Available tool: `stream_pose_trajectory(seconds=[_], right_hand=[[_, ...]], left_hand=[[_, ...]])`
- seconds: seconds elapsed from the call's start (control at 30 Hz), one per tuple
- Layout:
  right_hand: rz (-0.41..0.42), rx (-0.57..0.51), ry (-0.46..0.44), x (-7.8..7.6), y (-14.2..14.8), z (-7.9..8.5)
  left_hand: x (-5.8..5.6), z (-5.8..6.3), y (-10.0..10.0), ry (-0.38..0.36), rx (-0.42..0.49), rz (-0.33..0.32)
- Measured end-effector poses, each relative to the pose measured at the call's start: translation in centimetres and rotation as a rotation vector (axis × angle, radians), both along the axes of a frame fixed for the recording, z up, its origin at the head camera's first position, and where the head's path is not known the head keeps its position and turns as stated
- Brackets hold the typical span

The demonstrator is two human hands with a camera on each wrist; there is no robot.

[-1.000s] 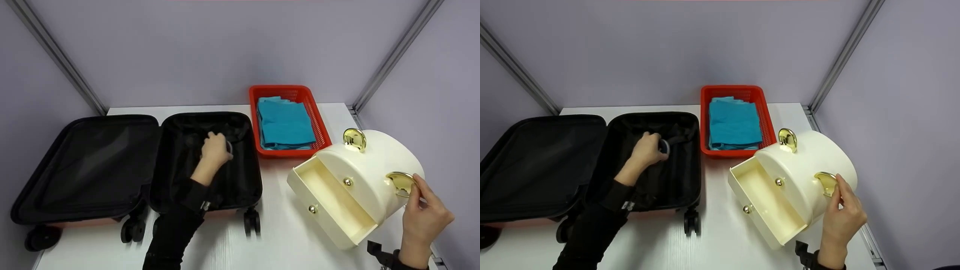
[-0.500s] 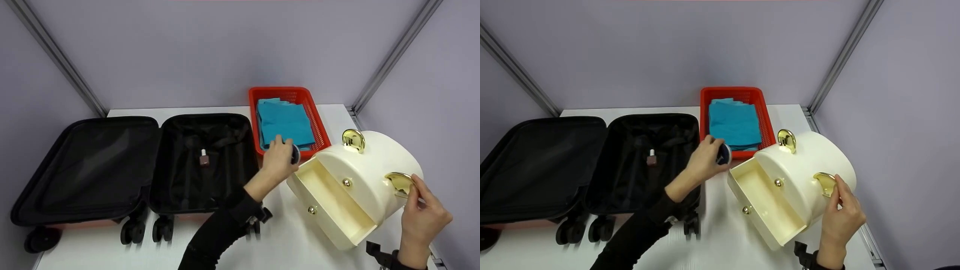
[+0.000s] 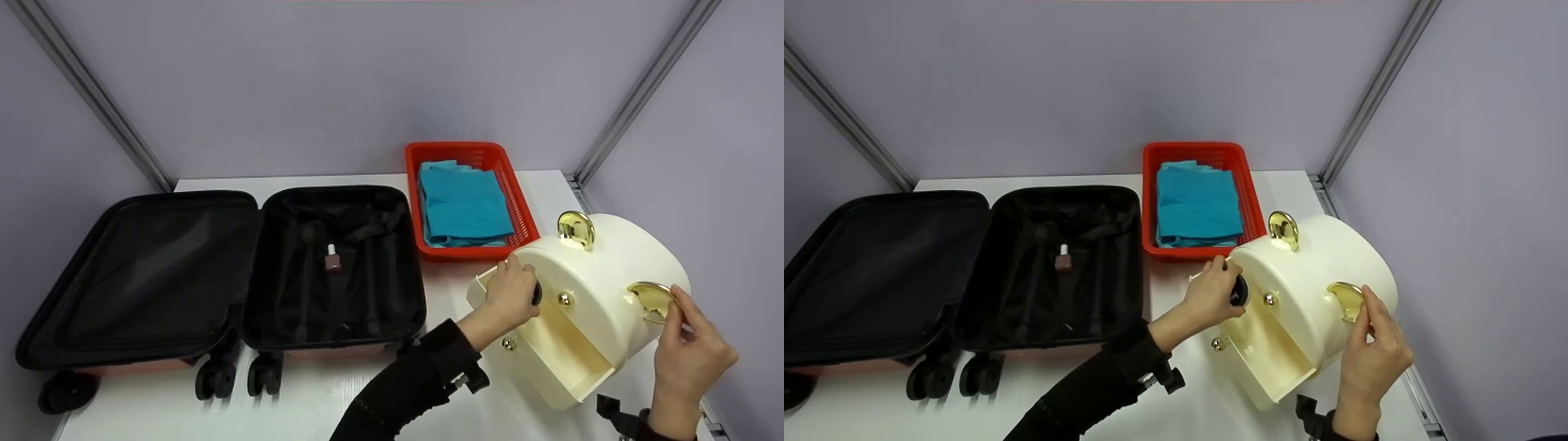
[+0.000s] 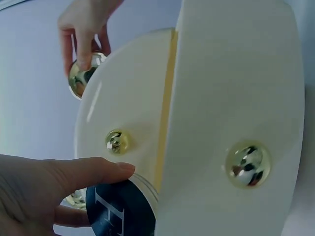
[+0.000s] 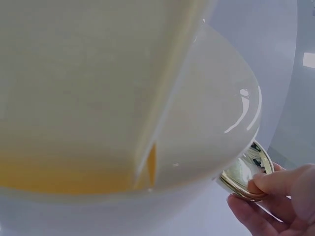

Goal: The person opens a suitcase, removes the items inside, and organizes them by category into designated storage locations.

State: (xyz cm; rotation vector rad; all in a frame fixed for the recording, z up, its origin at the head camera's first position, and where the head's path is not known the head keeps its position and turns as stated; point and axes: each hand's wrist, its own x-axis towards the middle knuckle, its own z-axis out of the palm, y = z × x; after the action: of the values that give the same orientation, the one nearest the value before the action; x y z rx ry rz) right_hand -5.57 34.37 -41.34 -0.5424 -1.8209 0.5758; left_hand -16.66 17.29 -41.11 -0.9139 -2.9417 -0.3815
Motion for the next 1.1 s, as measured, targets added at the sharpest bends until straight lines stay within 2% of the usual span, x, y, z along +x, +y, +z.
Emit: stream_pose_trajectory(seconds=[0.27, 0.53, 0.8, 0.9, 1.1], right_hand=[[0.001, -0.011, 0.001, 0.1, -0.3, 0.3], [-0.006, -0.014, 0.010, 0.2, -0.9, 0.8], [0.016, -0.009, 0.014, 0.0, 0.4, -0.5], [0.027, -0.008, 0.022, 0.0, 0.4, -0.6], [0.042, -0.002, 0.029, 0.0, 0.4, -0.5]], left_hand=[[0.8, -2.5, 2.5, -0.042, -0.167, 0.043], [1.0, -3.9, 4.1, -0.154, -0.342, 0.064], [0.7, -4.6, 5.2, -0.221, -0.431, 0.089], [0.7, -4.8, 5.4, -0.235, -0.455, 0.094], [0.7, -4.6, 5.4, -0.243, -0.436, 0.103]])
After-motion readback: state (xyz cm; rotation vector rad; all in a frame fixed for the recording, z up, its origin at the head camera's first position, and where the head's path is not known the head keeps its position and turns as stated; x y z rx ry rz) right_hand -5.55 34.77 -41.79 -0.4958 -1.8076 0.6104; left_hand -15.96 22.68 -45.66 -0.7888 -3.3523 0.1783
